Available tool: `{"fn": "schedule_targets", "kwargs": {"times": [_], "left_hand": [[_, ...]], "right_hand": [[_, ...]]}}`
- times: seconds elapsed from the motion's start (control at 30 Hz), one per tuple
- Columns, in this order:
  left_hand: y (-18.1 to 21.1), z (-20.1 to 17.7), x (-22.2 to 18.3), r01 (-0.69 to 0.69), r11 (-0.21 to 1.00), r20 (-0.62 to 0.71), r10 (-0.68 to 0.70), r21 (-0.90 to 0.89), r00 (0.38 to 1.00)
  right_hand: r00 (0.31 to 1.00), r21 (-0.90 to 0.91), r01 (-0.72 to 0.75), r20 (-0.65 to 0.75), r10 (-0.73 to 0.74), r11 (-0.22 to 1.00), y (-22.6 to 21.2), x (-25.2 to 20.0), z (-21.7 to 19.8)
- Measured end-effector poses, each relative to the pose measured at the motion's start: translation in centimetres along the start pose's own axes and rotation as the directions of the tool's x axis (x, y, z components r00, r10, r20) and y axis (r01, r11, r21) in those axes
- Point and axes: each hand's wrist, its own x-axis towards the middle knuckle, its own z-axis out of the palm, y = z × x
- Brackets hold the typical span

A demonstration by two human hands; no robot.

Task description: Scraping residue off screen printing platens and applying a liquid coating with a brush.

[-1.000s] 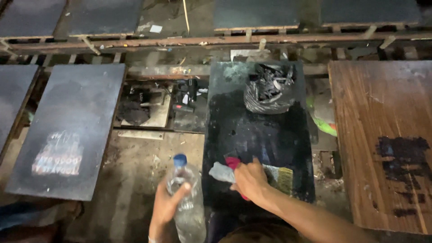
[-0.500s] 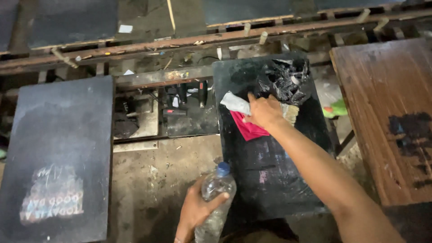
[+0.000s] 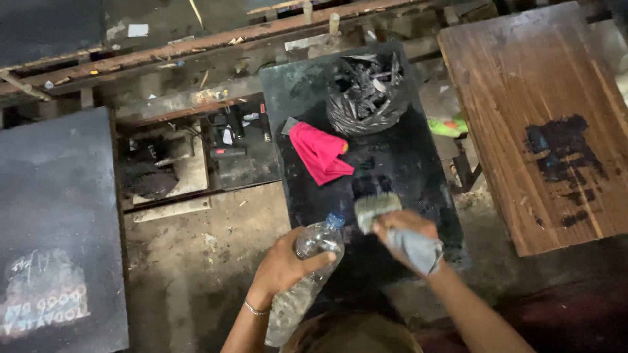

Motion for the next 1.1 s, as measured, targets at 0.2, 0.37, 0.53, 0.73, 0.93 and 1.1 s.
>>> {"fn": "schedule_targets", "kwargs": {"times": [0.2, 0.37, 0.53, 0.73, 0.93, 1.1], "left_hand": [[1.1, 2.9, -0.2, -0.128, 0.99, 0.042, 0.126, 0.051, 0.991], [4.1, 4.9, -1.7, -0.111, 0.981, 0.046, 0.105, 0.161, 0.993], [2.6, 5.6, 1.7, -0.063, 0.896, 0.073, 0.034, 0.439, 0.997], [1.5, 6.5, 5.1, -0.025, 0.689, -0.01, 0.047, 0.725, 0.999], [2.5, 7.0, 5.6, -0.021, 0.582, -0.029, 0.077, 0.813, 0.997], [3.1, 7.5, 5.9, -0.039, 0.573, -0.023, 0.1, 0.819, 0.995]], "right_hand": [[0.992, -0.105, -0.1, 0.065, 0.107, 0.989, 6.7, -1.7, -0.5], [0.956, 0.108, -0.204, -0.191, 0.222, 0.973, 6.0, 6.8, -2.7], [0.973, 0.102, -0.223, -0.044, 0.228, 0.97, 9.1, 3.6, -5.0], [0.99, -0.065, -0.134, -0.044, 0.131, 0.989, 6.0, -0.9, -6.9], [0.953, 0.063, -0.282, -0.096, 0.287, 0.957, 2.7, -4.7, -8.0], [0.914, 0.087, -0.379, -0.121, 0.387, 0.921, 1.8, -6.3, -8.3]]}}
